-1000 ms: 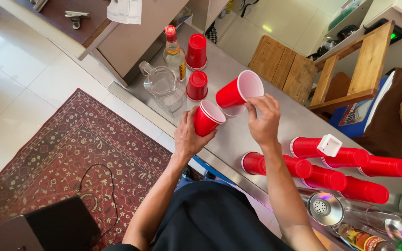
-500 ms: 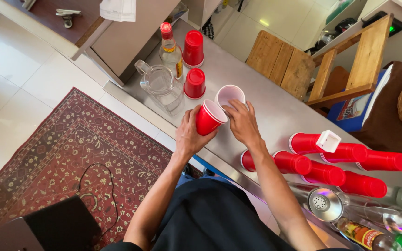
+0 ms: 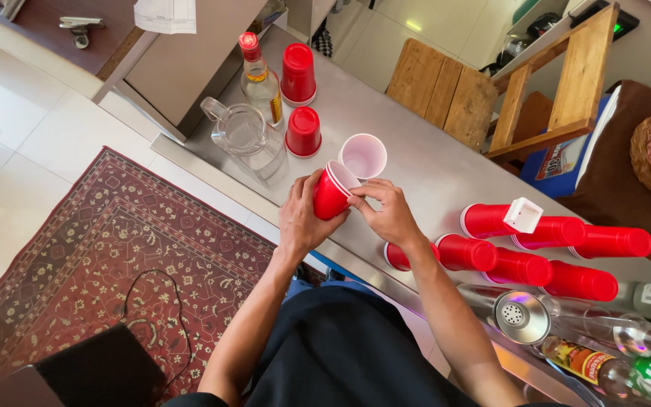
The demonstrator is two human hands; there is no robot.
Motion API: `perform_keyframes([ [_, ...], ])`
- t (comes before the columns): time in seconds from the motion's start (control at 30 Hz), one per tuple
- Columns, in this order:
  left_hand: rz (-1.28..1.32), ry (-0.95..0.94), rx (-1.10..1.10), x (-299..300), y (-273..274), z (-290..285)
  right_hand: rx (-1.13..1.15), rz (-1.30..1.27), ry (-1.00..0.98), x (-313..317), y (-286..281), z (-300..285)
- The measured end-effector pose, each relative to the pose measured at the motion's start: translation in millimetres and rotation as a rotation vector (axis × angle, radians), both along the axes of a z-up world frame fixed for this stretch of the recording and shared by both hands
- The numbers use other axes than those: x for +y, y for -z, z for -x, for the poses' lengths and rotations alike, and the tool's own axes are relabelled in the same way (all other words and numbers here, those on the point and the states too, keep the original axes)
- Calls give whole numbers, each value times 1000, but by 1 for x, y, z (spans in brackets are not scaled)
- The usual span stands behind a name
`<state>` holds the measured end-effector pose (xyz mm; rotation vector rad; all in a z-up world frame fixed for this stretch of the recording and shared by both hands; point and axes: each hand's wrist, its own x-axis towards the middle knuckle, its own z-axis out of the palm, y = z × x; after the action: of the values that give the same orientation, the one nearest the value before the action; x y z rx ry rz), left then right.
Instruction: Wipe the bar counter with a cloth and organize plastic cups into stacks.
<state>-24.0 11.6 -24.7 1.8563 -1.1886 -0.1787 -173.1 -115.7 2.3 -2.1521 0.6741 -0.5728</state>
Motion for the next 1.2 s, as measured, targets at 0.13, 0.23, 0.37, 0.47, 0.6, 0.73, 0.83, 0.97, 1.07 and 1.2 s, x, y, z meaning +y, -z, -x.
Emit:
perform_keyframes([
  [0.13, 34, -13, -17, 5, -5, -2, 7, 7, -23, 2, -3, 1],
  [0.23, 81, -19, -30, 3, -9, -5, -16, 47, -38, 3, -14, -2],
  [0.37, 102, -16, -7, -3, -12, -8, -117, 182, 74, -4, -27, -1],
  [0.47, 57, -28, 8, -2, -9, -11, -194, 339, 196, -13, -36, 3],
  [0.6, 13, -49, 14, 1, -1, -11, -240, 533, 322, -23, -35, 8],
  [0.73, 20, -41, 20, 1, 0, -9, -176, 637, 303, -27, -22, 7],
  [0.83, 7, -23, 39, 0, -2, -9, -96, 670, 251, -26, -8, 2],
  [0.97, 6, -24, 34, -2, 0, -8, 33, 581, 139, -21, 11, -3],
  [1.07, 6, -25, 27, -1, 1, -9, 45, 536, 86, -19, 26, -8],
  [1.2, 9, -24, 36, -1, 4, -8, 111, 419, 80, -19, 36, -11],
])
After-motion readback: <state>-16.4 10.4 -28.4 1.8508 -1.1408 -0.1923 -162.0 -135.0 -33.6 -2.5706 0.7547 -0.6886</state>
